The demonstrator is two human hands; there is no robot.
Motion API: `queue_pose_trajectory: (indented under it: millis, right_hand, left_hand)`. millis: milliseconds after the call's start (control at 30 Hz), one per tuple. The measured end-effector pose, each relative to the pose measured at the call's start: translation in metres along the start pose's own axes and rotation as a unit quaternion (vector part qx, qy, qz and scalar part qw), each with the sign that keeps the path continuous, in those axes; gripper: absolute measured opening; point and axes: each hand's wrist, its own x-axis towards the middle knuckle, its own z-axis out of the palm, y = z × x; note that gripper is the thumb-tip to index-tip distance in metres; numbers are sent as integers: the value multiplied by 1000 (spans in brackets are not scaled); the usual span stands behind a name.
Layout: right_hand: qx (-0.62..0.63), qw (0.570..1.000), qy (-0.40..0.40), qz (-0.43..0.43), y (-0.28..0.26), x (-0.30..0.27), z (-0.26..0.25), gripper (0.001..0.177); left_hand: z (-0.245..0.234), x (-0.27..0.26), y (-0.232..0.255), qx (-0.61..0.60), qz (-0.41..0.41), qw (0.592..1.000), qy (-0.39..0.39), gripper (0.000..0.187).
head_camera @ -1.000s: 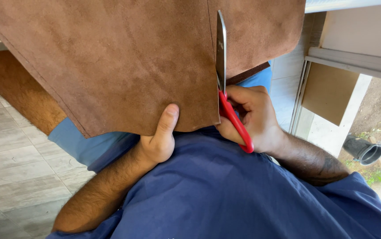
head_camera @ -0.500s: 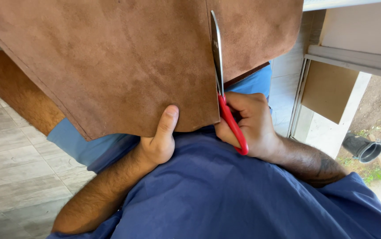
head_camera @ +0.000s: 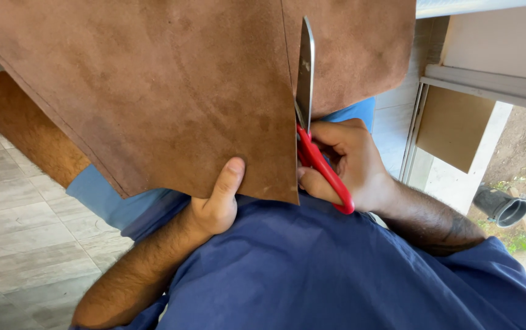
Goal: Cutting patterns out of a piece of brown leather using scissors
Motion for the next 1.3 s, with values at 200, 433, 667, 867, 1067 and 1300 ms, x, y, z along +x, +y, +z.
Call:
queue_pose_trajectory:
  millis: [200, 433, 667, 867, 1067, 1300]
  right_hand:
    - [133, 987, 59, -73, 29, 1, 8, 16]
    - [117, 988, 74, -64, 27, 0, 9, 17]
    - [113, 989, 82, -53, 30, -1, 12, 17]
    - [100, 990, 90, -42, 26, -3, 16, 14]
    - [67, 990, 112, -45, 20, -3, 18, 11]
    - [80, 991, 101, -47, 31, -5, 20, 12]
  left_hand:
    - [-7, 2, 2, 3, -1, 1000, -8, 33]
    - [-7, 4, 3, 5, -3, 1000, -14, 32]
    - [-7, 5, 3, 5, -8, 1000, -16, 32]
    - [-6, 4, 0, 3, -13, 1000, -20, 35]
    - [-7, 7, 4, 4, -18, 999, -32, 36]
    - [-12, 0, 3, 83, -24, 990, -114, 60]
